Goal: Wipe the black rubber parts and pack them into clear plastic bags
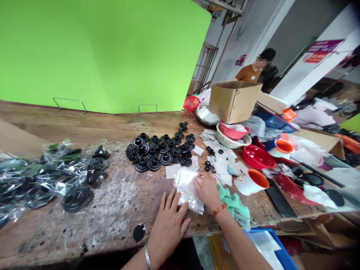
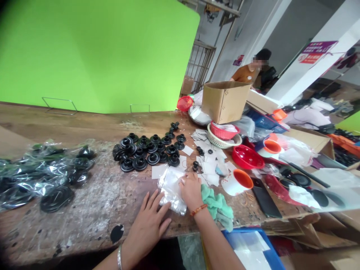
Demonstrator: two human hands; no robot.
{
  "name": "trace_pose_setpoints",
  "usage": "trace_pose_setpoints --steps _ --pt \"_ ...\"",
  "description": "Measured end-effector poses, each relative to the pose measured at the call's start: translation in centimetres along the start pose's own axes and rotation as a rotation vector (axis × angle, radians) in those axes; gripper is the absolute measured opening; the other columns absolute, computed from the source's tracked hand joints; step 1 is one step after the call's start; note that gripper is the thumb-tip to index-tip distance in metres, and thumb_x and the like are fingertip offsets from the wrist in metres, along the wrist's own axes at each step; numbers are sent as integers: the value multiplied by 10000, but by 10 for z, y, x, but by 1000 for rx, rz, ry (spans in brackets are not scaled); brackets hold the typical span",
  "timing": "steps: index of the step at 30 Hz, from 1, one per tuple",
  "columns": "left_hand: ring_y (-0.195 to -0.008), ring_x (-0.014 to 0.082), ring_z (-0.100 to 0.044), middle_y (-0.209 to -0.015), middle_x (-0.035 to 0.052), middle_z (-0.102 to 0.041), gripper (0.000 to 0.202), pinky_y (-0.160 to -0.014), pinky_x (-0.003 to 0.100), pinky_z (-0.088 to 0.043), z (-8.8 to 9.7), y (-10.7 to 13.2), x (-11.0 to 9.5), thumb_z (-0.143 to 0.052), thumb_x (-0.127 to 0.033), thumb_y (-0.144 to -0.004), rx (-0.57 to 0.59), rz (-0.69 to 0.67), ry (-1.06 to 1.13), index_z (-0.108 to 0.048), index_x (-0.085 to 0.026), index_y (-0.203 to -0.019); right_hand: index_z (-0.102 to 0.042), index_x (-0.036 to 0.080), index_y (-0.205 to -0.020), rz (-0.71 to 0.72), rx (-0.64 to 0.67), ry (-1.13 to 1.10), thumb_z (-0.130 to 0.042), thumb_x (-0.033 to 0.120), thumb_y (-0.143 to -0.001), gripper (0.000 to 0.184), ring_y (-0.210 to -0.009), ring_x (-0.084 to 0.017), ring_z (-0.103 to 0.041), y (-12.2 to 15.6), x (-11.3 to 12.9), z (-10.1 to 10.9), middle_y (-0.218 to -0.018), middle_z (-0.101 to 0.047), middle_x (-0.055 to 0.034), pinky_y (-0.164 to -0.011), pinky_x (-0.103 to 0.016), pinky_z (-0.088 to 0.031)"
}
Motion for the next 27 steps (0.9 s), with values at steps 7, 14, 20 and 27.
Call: trace_pose_setpoints --steps 7,14,20,27 --pt "-1351 321 -316 -1394 96 -457 356 -1097 590 -246 1 0 0 -457 -424 -904 6 7 10 -548 -263 -1208 -599 169 -720 15 -25 -18 -513 109 -782 122 -889 -227 -535 -7 -1 -2 -849 -639 -72 -767 -314 -323" --pt "-1357 323 -303 -1388 100 -461 358 -1099 587 -240 2 1 0 -449 -417 -909 9 12 13 -547 -254 -1212 -592 167 -793 18 -18 -274 -486 156 -803 107 -698 -163 -582 -13 -23 0 -758 -631 -36 -651 -250 -404" --pt "-1358 328 -303 -1413 95 -436 390 -1093 594 -251 2 1 -1 -501 -370 -890 5 10 3 -510 -275 -1269 -620 167 -626 85 -4 -225 -412 275 -906 365 -698 -209 -577 -13 -23 3 -690 -627 -78 -702 -329 -433" --pt "-1371 344 -276 -1468 112 -364 507 -1082 608 -262 1 1 -1 -526 -291 -877 13 -23 -37 -407 -291 -1369 -687 184 -1013 220 -393 -238 -424 271 -919 292 -1162 -279 -470 2 -14 31 -1287 -531 -141 -988 -466 -361"
Point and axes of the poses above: each hand's wrist, its own y-axis away from the middle knuckle, its own z-axis out of the back of the hand, x = y × z, the point moved 6 cm from there along -y, towards the middle knuckle
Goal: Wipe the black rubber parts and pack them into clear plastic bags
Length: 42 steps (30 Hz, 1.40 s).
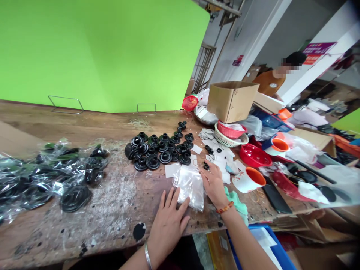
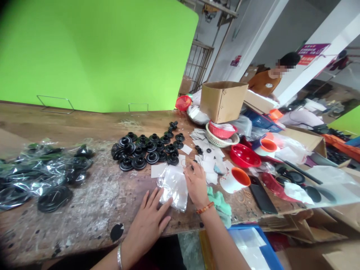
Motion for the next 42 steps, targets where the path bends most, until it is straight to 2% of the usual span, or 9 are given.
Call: trace_pose_setpoints --steps 6,8,14,18,23,30,36,39,42 --pt "-1379 355 -250 -1476 98 -358 477 -1090 631 -210 -5 2 2 -539 -264 -868 11 16 101 -451 -303 -1335 -618 162 -936 -370 -303 -311 -425 357 -924 275 -730 -188 -603 -7 -15 44 -799 -656 -69 -720 -334 -485" --pt "-1385 346 -237 -1484 92 -346 496 -1099 626 -188 -4 3 5 -555 -262 -862 4 41 212 -438 -313 -1342 -607 163 -907 -467 -277 -413 -473 389 -900 263 -589 -151 -543 -13 -12 56 -648 -590 -12 -591 -273 -449" --pt "-1357 259 -317 -1479 110 -341 553 -1117 461 -263 38 1 38 -518 -306 -889 -286 306 925 -318 -249 -1401 -535 166 -628 -265 459 -600 -580 364 -843 295 -544 -92 -408 -16 66 37 -568 -466 39 -516 -210 -321" --pt "-1018 241 -605 -1107 98 -659 399 -893 341 -469 56 -8 51 -645 -348 -798 -107 384 1342 -598 -186 -1159 -475 160 -556 -145 728 -745 -513 381 -886 399 -520 -78 -334 -3 111 9 -531 -376 51 -496 -207 -276" --pt "-549 111 -493 -581 -26 -567 237 -538 209 -396 57 1 88 -650 -396 -769 -168 624 1252 -665 -161 -739 -638 160 -696 -197 607 -834 -541 336 -877 270 -638 -106 -471 -12 123 -17 -680 -546 2 -592 -219 -351" --pt "-536 89 -439 -578 -40 -502 339 -509 185 -364 43 5 105 -646 -467 -767 -159 718 1458 -566 -157 -657 -600 147 -661 -612 680 -1351 -586 498 -821 386 -485 -71 -330 2 133 -59 -563 -419 40 -458 -205 -260" --pt "-627 101 -481 -724 -10 -509 285 -610 218 -425 66 9 106 -666 -435 -774 15 594 1910 -550 -180 -724 -536 158 -571 -481 811 -1330 -555 519 -827 443 -512 -89 -358 4 139 -74 -533 -412 37 -516 -217 -313" --pt "-592 95 -433 -683 -26 -467 231 -562 198 -378 70 12 119 -665 -392 -783 19 601 1657 -561 -186 -777 -490 169 -534 -399 738 -1113 -514 448 -858 428 -550 -107 -429 -14 128 -81 -565 -474 14 -566 -230 -378" --pt "-569 99 -405 -641 -40 -457 234 -529 196 -339 72 11 132 -638 -405 -789 -117 634 1316 -569 -183 -764 -625 156 -722 -169 462 -733 -492 233 -863 208 -766 -158 -556 -46 120 -82 -786 -618 -55 -750 -282 -443"
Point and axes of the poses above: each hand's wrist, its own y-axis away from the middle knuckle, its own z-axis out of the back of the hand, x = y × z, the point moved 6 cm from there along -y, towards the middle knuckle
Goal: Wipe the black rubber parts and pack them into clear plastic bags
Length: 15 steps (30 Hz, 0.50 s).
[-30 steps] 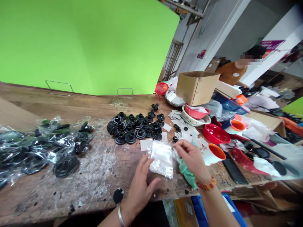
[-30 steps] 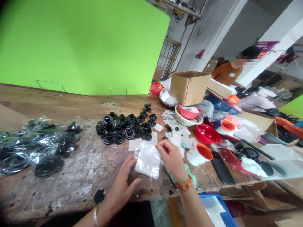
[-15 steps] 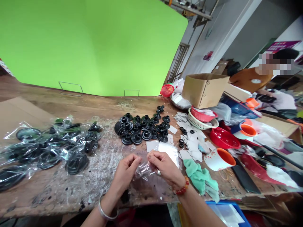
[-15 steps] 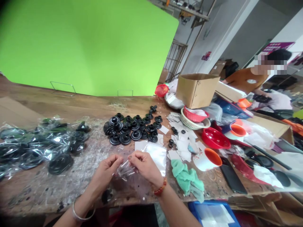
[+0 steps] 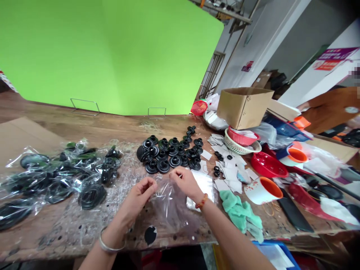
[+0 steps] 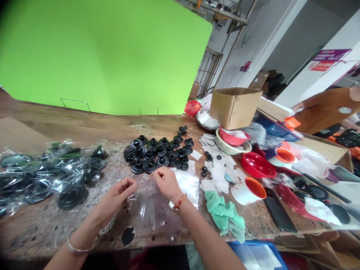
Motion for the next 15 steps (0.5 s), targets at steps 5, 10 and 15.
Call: trace_pose_setpoints --steps 5,10,15 --pt "-590 124 -466 -641 -34 -514 197 -561 223 -370 2 -4 -3 -639 -369 -760 -107 -125 -188 -578 -182 -756 -565 178 -1211 299 10 430 -385 0 -823 463 -1144 -189 -487 -38 -2 -18 -1249 -533 -117 -979 -328 -383" --pt "-629 146 -514 -672 -22 -564 116 -609 243 -396 9 2 -10 -633 -308 -768 -149 -191 -361 -591 -200 -774 -624 163 -1098 282 -7 388 -459 82 -859 301 -958 -189 -557 -39 9 -14 -1069 -572 -109 -867 -305 -444" --pt "-686 175 -551 -732 11 -609 59 -662 271 -406 -7 8 -29 -642 -251 -760 -131 -325 -539 -670 -219 -719 -622 187 -1078 181 -216 27 -536 280 -882 234 -810 -156 -569 -12 50 16 -951 -613 -58 -746 -267 -467"
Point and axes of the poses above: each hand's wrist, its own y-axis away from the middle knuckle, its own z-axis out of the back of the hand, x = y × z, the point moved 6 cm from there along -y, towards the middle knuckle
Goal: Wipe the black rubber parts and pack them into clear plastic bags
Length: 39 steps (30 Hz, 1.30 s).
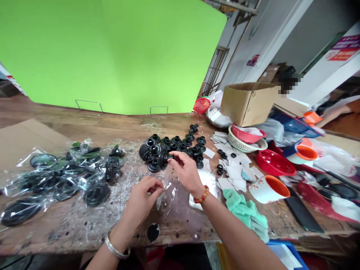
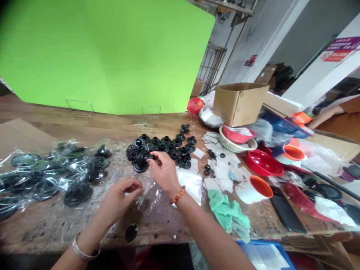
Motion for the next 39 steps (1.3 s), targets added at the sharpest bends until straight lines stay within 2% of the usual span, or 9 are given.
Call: trace_pose_setpoints --steps 4,9,13,16,20,24,30,33,39 --pt "-707 177 -549 -735 18 -609 91 -674 273 -411 -6 1 -15 -642 -274 -778 -66 -73 54 -704 -236 -723 -676 189 -976 -94 98 -50 -571 260 -852 177 -749 -139 -564 13 9 3 -896 -633 -40 -696 -256 -451" --pt "-849 204 -543 -839 37 -574 87 -749 292 -454 -2 1 0 -706 -321 -701 -233 13 204 -715 -234 -705 -732 212 -910 -132 199 106 -620 219 -813 149 -679 -128 -511 26 -3 10 -765 -584 -15 -655 -260 -397" --pt "-1047 248 -526 -1065 68 -583 143 -812 307 -456 -25 1 11 -732 -325 -672 -3 170 420 -678 -193 -676 -745 210 -869 -166 271 66 -610 220 -827 141 -738 -144 -534 37 -7 3 -751 -608 -19 -684 -263 -396" --pt "-883 199 -579 -949 47 -633 178 -751 286 -460 -44 8 10 -732 -312 -694 133 304 640 -622 -172 -689 -739 201 -806 -166 238 49 -577 239 -855 174 -775 -155 -547 44 -8 -2 -762 -638 -28 -697 -267 -398" --pt "-757 145 -574 -874 11 -643 241 -674 243 -456 -47 11 14 -758 -325 -678 74 419 832 -581 -166 -714 -710 191 -828 -203 214 -103 -469 312 -917 284 -764 -148 -563 53 -11 -3 -775 -654 -19 -715 -263 -419" --pt "-689 116 -573 -804 -24 -633 292 -666 235 -462 -39 10 23 -790 -326 -638 -43 468 939 -566 -175 -747 -667 164 -860 -329 228 -267 -625 287 -795 145 -689 -127 -544 61 -21 1 -763 -639 -4 -645 -238 -433" --pt "-713 108 -579 -879 -17 -623 275 -654 215 -462 -40 12 23 -768 -305 -681 -30 418 973 -545 -177 -776 -580 167 -727 -520 234 -455 -620 357 -777 200 -456 -70 -360 66 -43 -7 -545 -452 65 -433 -200 -287" --pt "-703 102 -571 -893 -10 -614 246 -658 218 -466 -44 13 24 -735 -304 -727 17 379 970 -533 -181 -797 -538 177 -714 -452 209 -371 -575 366 -821 220 -514 -87 -392 66 -39 -8 -581 -450 54 -487 -211 -327" --pt "-819 123 -585 -1013 -2 -615 198 -726 226 -473 -41 14 25 -644 -347 -815 7 314 921 -511 -201 -830 -448 188 -660 -99 218 -100 -425 321 -933 304 -696 -121 -446 67 -13 -8 -700 -459 17 -661 -239 -358"
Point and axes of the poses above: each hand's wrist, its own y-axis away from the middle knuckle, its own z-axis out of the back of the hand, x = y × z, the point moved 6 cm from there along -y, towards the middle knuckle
